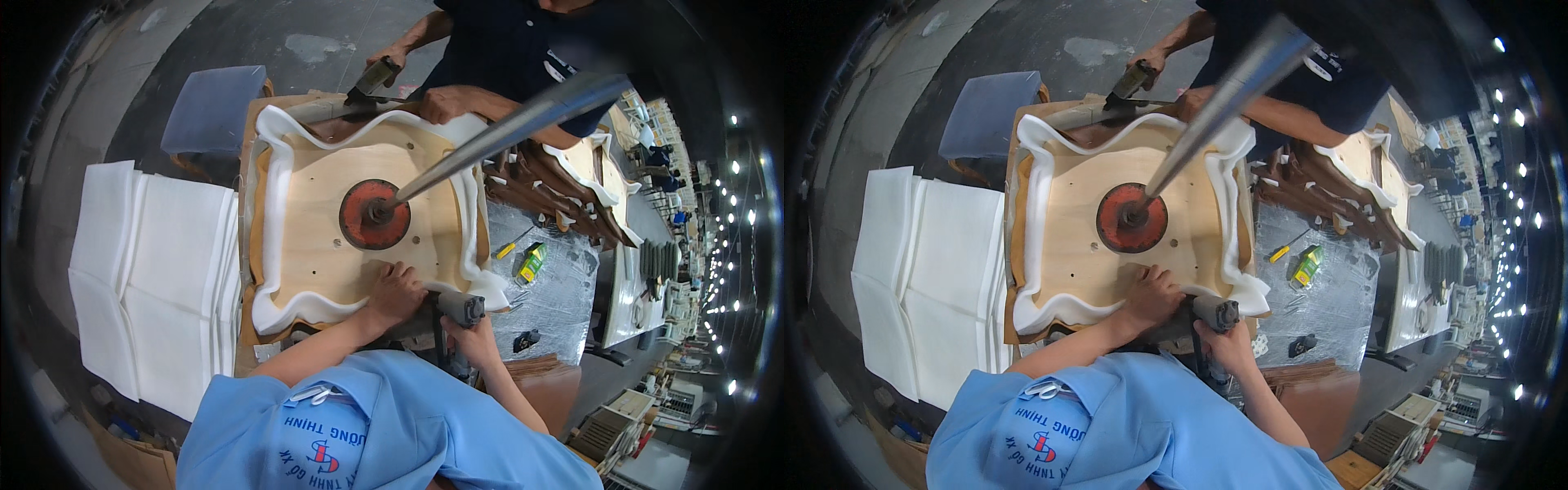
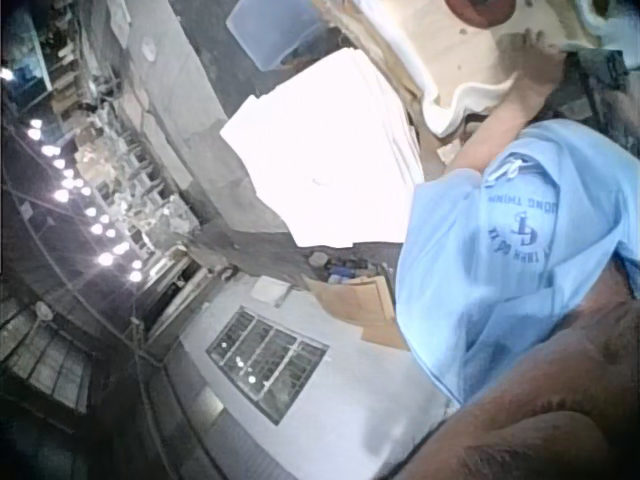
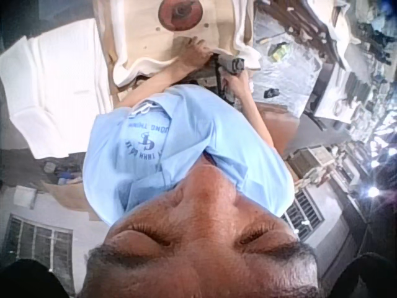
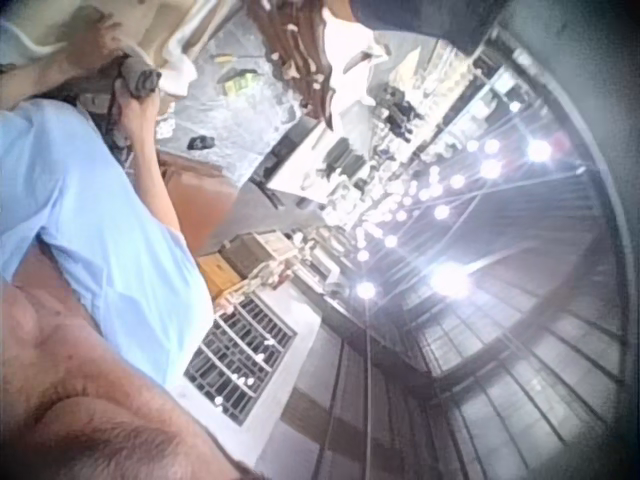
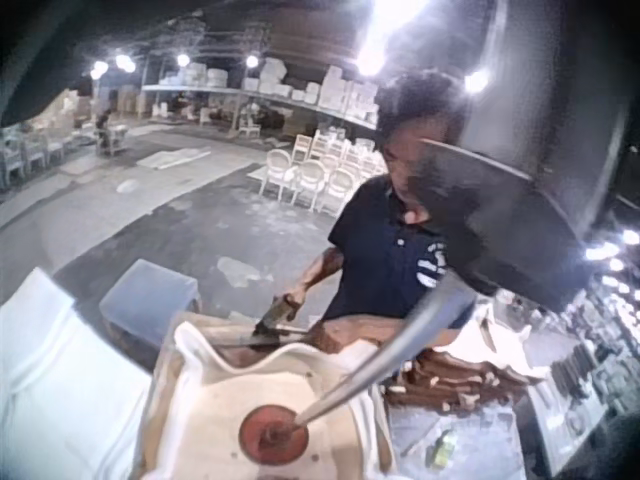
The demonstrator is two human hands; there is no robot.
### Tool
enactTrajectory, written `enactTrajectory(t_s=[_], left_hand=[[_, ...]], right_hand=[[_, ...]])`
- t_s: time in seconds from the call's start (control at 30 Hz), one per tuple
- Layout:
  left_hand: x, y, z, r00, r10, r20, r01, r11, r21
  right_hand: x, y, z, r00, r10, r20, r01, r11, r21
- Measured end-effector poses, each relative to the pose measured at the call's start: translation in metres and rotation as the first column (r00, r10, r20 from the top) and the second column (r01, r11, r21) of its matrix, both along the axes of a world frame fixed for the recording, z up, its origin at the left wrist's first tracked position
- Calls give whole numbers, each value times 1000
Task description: The person places a white foam sheet over a wooden chair seat base and uses a pneumatic staple gun to attach the foam to the underside. A coworker assists by holding the seat and applying glue. The person then flips the seat and places a brown leather cover over it.
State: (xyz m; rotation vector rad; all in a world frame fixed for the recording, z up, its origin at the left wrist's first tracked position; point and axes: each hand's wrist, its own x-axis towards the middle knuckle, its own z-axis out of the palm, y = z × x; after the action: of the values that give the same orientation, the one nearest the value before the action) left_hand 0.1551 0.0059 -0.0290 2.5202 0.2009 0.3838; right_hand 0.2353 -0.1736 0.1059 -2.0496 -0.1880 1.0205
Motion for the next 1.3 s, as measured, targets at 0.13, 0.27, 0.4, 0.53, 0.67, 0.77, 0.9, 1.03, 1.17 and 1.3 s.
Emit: enactTrajectory(t_s=[0.13, 0.27, 0.4, 0.53, 0.67, 0.77, 0.9, 1.03, 1.17, 1.3], left_hand=[[1, 3, 5, 997, -24, -77, 18, 997, -73], [1, 5, 11, 994, -37, -106, 26, 994, -109], [1, 3, 15, 991, -38, -129, 24, 994, -110], [2, 2, 15, 992, -34, -121, 20, 993, -117], [4, 0, 15, 993, -12, -116, 2, 996, -85], [5, -3, 20, 983, -24, -182, 21, 1000, -21], [4, 8, 28, 996, 5, -89, -8, 999, -31], [-21, 60, 77, 978, 211, 2, -177, 827, -534], [-99, 63, 126, 926, -282, -251, -56, 556, -830], [-134, 45, 86, 956, -114, -269, 16, 940, -342]], right_hand=[[6, 10, -5, 1000, 10, 3, -10, 1000, -17], [11, 13, -6, 999, 41, -14, -42, 996, -84], [11, 16, -9, 998, 35, 45, -32, 998, -63], [13, 23, -7, 994, 54, 93, -45, 995, -93], [21, 27, -1, 988, 117, 105, -95, 975, -199], [21, 26, -4, 983, 121, 136, -98, 981, -166], [25, 18, -4, 988, 130, 86, -123, 989, -86], [6, -11, -4, 981, 121, 153, -117, 992, -35], [-22, -12, -3, 959, -27, 282, -1, 995, 97], [-19, -19, -11, 981, 38, 190, -22, 996, -88]])
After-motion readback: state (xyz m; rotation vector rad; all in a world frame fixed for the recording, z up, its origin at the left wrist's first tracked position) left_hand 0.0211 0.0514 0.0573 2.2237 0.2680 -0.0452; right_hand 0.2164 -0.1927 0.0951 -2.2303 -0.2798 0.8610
